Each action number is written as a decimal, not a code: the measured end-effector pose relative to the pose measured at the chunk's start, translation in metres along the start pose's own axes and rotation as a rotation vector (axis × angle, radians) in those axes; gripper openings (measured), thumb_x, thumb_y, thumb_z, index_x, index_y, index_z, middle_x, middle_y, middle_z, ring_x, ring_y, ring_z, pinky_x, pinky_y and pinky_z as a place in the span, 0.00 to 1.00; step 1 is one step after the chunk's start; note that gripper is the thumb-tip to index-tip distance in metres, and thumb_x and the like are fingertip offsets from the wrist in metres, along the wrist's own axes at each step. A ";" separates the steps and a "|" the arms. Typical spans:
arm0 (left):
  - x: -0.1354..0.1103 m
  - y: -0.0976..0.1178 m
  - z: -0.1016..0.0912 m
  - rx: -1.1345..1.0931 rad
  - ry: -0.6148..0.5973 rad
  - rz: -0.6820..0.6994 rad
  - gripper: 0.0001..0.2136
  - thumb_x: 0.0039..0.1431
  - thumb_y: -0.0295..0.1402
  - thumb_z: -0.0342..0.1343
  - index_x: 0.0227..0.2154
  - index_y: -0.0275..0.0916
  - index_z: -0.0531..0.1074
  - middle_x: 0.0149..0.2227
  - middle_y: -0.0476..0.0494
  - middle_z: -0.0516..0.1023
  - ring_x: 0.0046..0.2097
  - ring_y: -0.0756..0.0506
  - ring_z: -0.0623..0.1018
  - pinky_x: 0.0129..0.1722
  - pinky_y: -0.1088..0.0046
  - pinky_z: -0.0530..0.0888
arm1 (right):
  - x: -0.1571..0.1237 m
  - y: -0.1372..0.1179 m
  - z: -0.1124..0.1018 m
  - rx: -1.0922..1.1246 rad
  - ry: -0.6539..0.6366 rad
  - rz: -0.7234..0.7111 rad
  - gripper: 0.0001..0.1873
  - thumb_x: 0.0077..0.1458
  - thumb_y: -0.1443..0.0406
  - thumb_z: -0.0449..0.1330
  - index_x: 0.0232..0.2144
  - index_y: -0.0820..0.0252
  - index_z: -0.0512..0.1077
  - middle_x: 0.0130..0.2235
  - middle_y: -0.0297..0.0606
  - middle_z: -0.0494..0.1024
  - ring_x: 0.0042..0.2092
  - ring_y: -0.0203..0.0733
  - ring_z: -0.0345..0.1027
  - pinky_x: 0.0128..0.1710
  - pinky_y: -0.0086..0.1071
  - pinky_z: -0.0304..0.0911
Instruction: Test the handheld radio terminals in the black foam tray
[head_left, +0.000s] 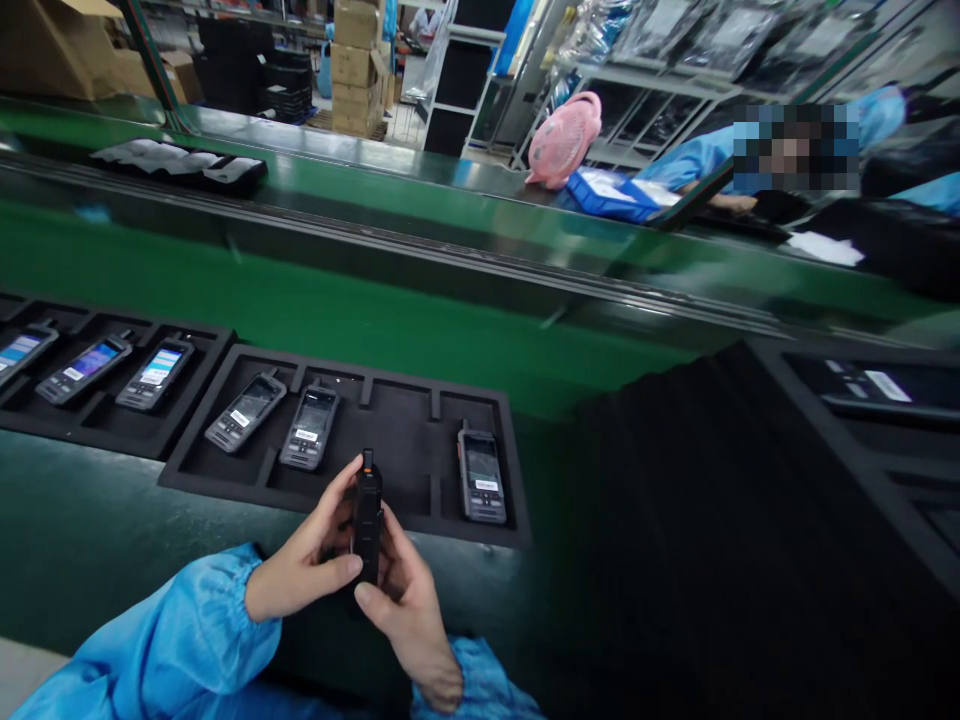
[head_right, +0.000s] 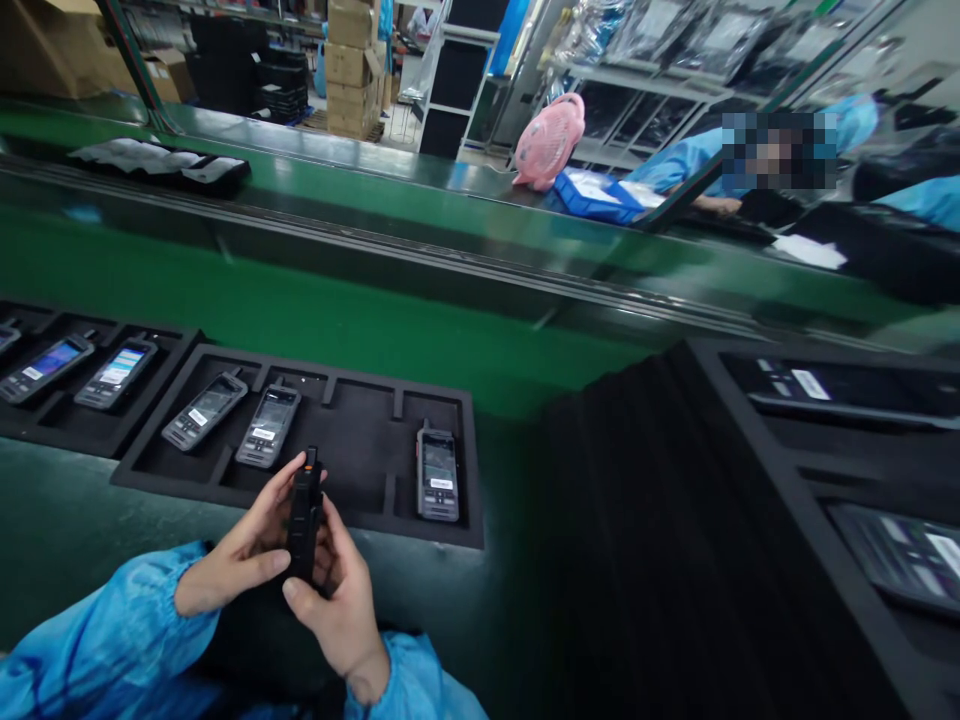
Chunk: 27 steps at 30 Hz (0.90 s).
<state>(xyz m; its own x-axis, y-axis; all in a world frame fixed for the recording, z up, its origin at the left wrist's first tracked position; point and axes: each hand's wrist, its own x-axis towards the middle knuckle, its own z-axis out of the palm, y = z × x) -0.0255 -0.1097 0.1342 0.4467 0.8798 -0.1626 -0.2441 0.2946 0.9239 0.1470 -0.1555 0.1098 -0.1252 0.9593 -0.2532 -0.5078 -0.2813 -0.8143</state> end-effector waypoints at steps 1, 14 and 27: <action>-0.001 -0.001 0.000 0.017 0.000 -0.006 0.49 0.63 0.52 0.70 0.80 0.54 0.50 0.76 0.34 0.64 0.66 0.29 0.77 0.62 0.53 0.80 | 0.000 0.003 -0.001 0.005 0.007 -0.004 0.46 0.46 0.56 0.81 0.67 0.43 0.76 0.61 0.44 0.87 0.59 0.59 0.84 0.61 0.51 0.79; -0.006 0.003 0.013 0.041 0.096 -0.058 0.53 0.59 0.52 0.73 0.80 0.51 0.51 0.73 0.30 0.69 0.55 0.32 0.84 0.57 0.51 0.82 | -0.003 -0.007 0.005 0.032 0.007 -0.059 0.38 0.51 0.57 0.80 0.64 0.39 0.78 0.61 0.42 0.87 0.60 0.58 0.84 0.61 0.50 0.79; -0.004 -0.001 0.005 -0.070 0.034 -0.055 0.49 0.66 0.51 0.69 0.80 0.59 0.44 0.72 0.36 0.72 0.51 0.37 0.85 0.57 0.55 0.83 | -0.001 -0.029 0.011 0.007 -0.037 0.013 0.33 0.53 0.54 0.78 0.59 0.23 0.78 0.61 0.24 0.86 0.64 0.49 0.81 0.63 0.41 0.76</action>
<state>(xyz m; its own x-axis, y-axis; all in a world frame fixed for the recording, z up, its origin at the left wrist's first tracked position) -0.0226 -0.1153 0.1353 0.4323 0.8732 -0.2252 -0.2799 0.3674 0.8870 0.1524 -0.1482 0.1394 -0.1632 0.9560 -0.2439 -0.5116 -0.2934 -0.8076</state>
